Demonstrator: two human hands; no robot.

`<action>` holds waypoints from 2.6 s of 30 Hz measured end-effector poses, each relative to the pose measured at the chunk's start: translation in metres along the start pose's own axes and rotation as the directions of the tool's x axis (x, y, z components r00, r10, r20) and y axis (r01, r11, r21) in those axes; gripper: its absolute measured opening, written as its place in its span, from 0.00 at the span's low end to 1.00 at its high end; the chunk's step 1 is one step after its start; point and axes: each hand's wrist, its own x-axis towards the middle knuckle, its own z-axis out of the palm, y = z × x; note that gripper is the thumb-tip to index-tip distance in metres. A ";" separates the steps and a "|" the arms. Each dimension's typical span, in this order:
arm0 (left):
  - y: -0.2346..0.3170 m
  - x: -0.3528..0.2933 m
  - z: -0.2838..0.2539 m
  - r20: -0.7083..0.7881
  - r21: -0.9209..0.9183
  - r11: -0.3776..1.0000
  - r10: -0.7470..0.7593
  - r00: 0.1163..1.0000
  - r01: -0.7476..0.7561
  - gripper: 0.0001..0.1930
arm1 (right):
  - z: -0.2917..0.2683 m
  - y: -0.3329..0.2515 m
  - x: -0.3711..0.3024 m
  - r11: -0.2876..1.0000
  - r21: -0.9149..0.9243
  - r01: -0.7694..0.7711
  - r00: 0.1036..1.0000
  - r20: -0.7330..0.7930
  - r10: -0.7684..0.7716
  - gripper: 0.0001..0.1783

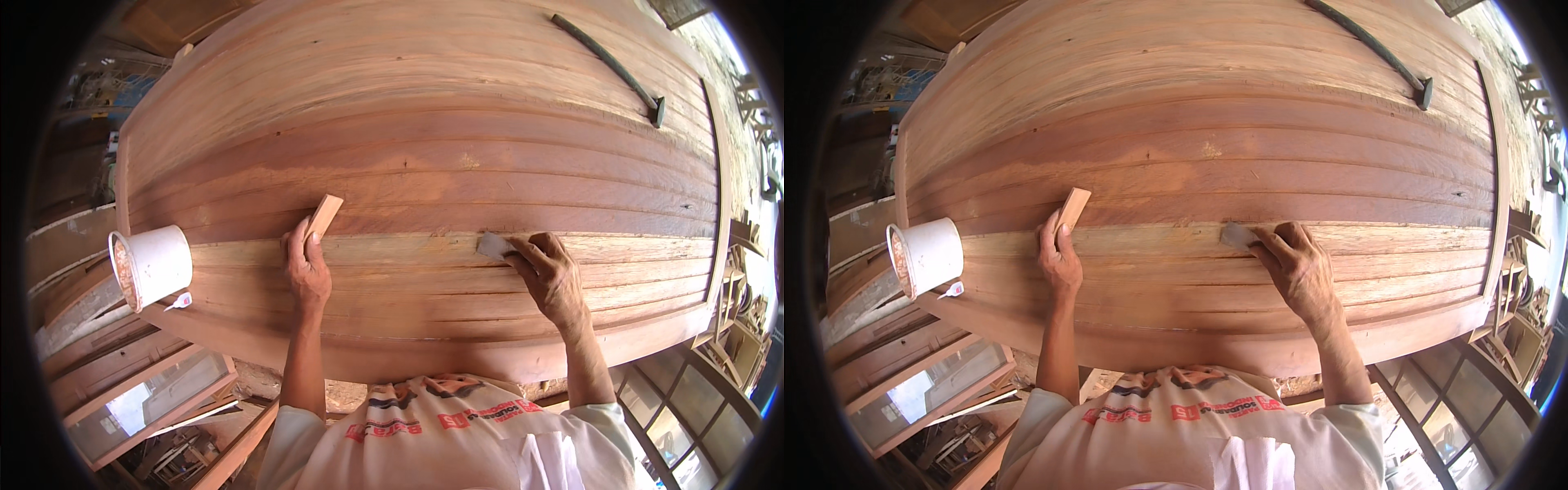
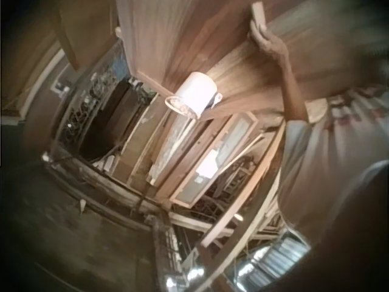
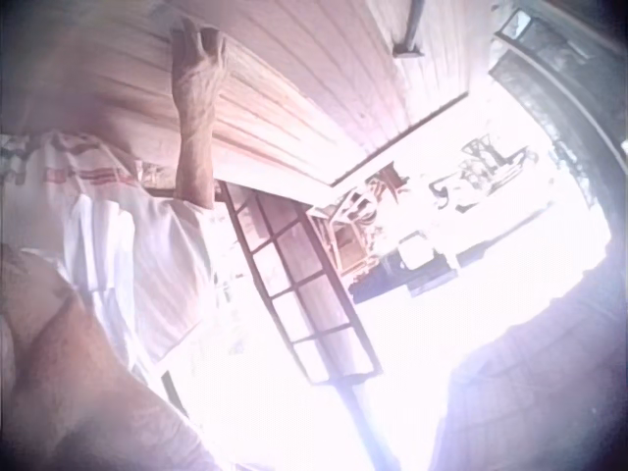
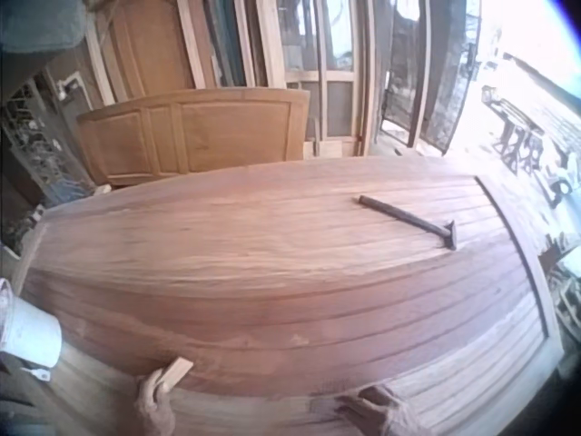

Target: The person patches a wooden surface by applying filler from a bucket and adhesive from a small bottle, using a putty knife and their hands to smooth the material into the wood.

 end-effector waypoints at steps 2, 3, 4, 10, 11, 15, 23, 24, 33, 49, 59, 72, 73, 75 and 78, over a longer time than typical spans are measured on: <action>0.009 0.003 0.004 -0.033 -0.021 1.000 -0.018 0.999 0.017 0.18 | 0.001 -0.005 -0.014 0.999 -0.017 -0.043 0.998 -0.040 0.043 0.19; 0.007 0.003 0.008 -0.051 -0.043 0.999 -0.011 0.999 0.009 0.18 | 0.001 -0.005 -0.018 0.998 -0.023 -0.065 0.996 -0.060 0.064 0.19; 0.009 0.004 0.009 -0.065 -0.063 0.998 -0.003 0.998 -0.001 0.18 | 0.003 -0.005 -0.023 0.995 -0.042 -0.096 0.993 -0.072 0.093 0.20; 0.006 -0.002 0.006 -0.051 -0.122 0.989 -0.084 0.995 0.077 0.17 | 0.008 -0.004 -0.035 0.972 -0.151 -0.180 0.976 -0.153 0.157 0.23; 0.000 -0.002 0.004 -0.081 -0.153 0.986 -0.078 0.994 0.065 0.18 | 0.010 -0.013 -0.037 0.964 -0.218 -0.154 0.971 -0.213 0.107 0.25; 0.015 0.002 0.010 -0.102 -0.164 0.985 0.031 0.994 -0.047 0.25 | 0.023 -0.026 -0.063 0.972 -0.130 -0.197 0.908 -0.398 0.131 0.23; -0.033 -0.035 -0.071 -0.266 -0.242 0.945 0.153 0.952 -0.220 0.21 | 0.123 -0.150 -0.067 0.999 -0.028 -0.023 0.961 -0.276 0.014 0.20; -0.049 -0.049 -0.092 -0.284 -0.256 0.932 0.181 0.942 -0.256 0.19 | 0.131 -0.172 -0.071 0.999 0.001 -0.043 0.969 -0.245 0.042 0.20; -0.299 -0.063 -0.272 -0.499 0.032 0.856 -0.434 0.750 0.517 0.50 | 0.192 -0.298 -0.059 0.996 0.060 0.065 0.998 -0.023 -0.063 0.21; -0.083 -0.104 -0.199 0.215 -0.464 0.885 0.072 0.974 0.037 0.17 | 0.188 -0.326 -0.081 0.872 0.475 -0.118 0.975 0.224 0.010 0.29; 0.050 -0.087 -0.125 0.487 -0.528 0.849 0.276 0.829 0.028 0.29 | 0.123 -0.214 -0.078 0.749 0.643 -0.159 0.987 0.122 0.105 0.22; -0.120 0.036 -0.073 -0.207 0.046 0.991 -0.113 0.972 0.125 0.23 | 0.031 -0.069 -0.042 0.815 0.553 -0.172 0.871 -0.302 0.388 0.20; -0.123 0.038 -0.069 -0.228 0.090 0.987 -0.109 0.968 0.132 0.22 | 0.030 -0.067 -0.041 0.823 0.537 -0.184 0.867 -0.307 0.393 0.20; -0.129 0.038 -0.063 -0.246 0.183 0.977 -0.065 0.967 0.112 0.21 | 0.033 -0.063 -0.041 0.828 0.525 -0.197 0.871 -0.295 0.394 0.19; -0.128 0.039 -0.057 -0.262 0.173 0.977 -0.075 0.962 0.123 0.21 | 0.046 -0.055 -0.050 0.834 0.522 -0.177 0.883 -0.290 0.369 0.18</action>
